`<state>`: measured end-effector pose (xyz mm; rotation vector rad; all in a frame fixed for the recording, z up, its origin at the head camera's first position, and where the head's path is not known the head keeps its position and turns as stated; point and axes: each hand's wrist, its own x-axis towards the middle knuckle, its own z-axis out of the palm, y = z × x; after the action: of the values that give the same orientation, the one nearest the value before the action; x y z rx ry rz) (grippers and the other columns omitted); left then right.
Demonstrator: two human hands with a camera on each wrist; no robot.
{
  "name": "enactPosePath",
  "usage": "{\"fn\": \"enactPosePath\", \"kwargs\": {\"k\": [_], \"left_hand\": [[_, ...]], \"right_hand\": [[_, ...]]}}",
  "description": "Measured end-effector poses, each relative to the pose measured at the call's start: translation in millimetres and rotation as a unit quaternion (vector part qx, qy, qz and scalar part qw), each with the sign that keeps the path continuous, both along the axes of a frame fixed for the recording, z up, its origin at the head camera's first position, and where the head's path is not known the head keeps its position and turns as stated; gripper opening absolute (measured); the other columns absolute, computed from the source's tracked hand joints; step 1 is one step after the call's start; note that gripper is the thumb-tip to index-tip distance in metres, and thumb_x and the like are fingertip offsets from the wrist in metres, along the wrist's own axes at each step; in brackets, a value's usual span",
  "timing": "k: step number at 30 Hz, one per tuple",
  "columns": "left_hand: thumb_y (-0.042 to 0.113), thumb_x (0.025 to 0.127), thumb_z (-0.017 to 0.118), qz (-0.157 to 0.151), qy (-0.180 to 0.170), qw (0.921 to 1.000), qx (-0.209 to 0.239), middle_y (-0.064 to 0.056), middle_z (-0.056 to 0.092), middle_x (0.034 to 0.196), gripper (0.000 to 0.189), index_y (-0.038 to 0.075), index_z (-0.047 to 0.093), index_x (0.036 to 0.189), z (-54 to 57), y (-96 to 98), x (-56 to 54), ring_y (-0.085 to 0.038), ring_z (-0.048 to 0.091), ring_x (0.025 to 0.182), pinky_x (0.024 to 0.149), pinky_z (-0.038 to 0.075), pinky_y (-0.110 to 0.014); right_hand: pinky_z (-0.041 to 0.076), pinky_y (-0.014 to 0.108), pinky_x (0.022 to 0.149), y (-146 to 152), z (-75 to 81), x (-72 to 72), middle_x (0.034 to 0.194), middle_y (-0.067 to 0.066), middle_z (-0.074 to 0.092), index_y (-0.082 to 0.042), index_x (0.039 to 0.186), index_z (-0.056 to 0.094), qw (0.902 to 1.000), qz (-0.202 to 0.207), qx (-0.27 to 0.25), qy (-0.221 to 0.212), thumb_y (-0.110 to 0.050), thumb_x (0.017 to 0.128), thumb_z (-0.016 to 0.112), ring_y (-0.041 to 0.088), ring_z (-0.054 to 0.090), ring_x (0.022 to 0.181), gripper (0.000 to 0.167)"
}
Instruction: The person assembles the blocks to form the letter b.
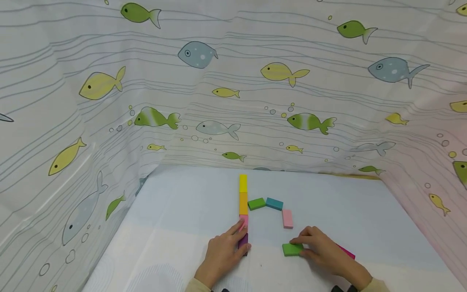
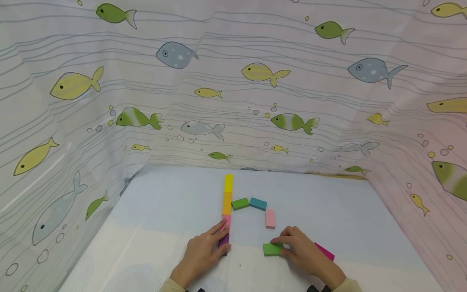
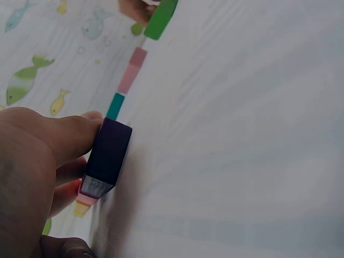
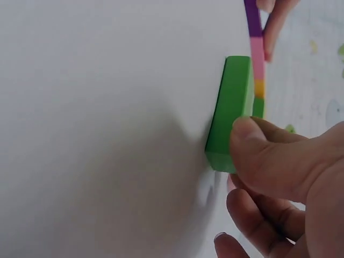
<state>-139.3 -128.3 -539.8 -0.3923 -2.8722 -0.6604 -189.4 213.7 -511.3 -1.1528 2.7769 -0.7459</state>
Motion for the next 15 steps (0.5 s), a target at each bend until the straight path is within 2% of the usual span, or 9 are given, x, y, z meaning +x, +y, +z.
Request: {"fn": "enactPosePath", "kwargs": {"k": [5, 9, 15], "left_hand": [[0.046, 0.096, 0.075, 0.002, 0.004, 1.0000, 0.002, 0.004, 0.061, 0.155, 0.052, 0.022, 0.070, 0.142, -0.4, 0.3, 0.0, -0.031, 0.076, 0.115, 0.065, 0.056, -0.037], [0.046, 0.097, 0.075, 0.001, -0.011, 0.9999, 0.000, 0.004, 0.059, 0.157, 0.054, 0.022, 0.068, 0.145, -0.6, 0.4, 0.3, -0.030, 0.075, 0.117, 0.066, 0.056, -0.036], [0.046, 0.097, 0.075, -0.001, -0.008, 1.0000, -0.003, 0.003, 0.059, 0.157, 0.054, 0.022, 0.068, 0.145, 0.9, 0.3, 0.2, -0.030, 0.075, 0.116, 0.065, 0.056, -0.035]], "right_hand": [[0.055, 0.025, 0.085, -27.6, 1.7, -0.4, 0.108, -0.014, 0.059, -0.030, 0.119, 0.080, 0.9999, -0.003, 0.013, -0.004, -0.005, 0.091, 0.081, 0.007, 0.052, 0.103, 0.038], [0.056, 0.026, 0.087, -46.8, 0.9, -0.5, 0.108, -0.014, 0.059, -0.033, 0.119, 0.081, 0.9995, -0.007, 0.026, -0.017, -0.007, 0.092, 0.080, 0.006, 0.052, 0.102, 0.037], [0.056, 0.028, 0.087, -68.8, -0.9, 0.6, 0.108, -0.013, 0.060, -0.031, 0.120, 0.081, 0.9998, 0.009, 0.017, -0.008, -0.006, 0.094, 0.079, 0.002, 0.052, 0.097, 0.037]]}}
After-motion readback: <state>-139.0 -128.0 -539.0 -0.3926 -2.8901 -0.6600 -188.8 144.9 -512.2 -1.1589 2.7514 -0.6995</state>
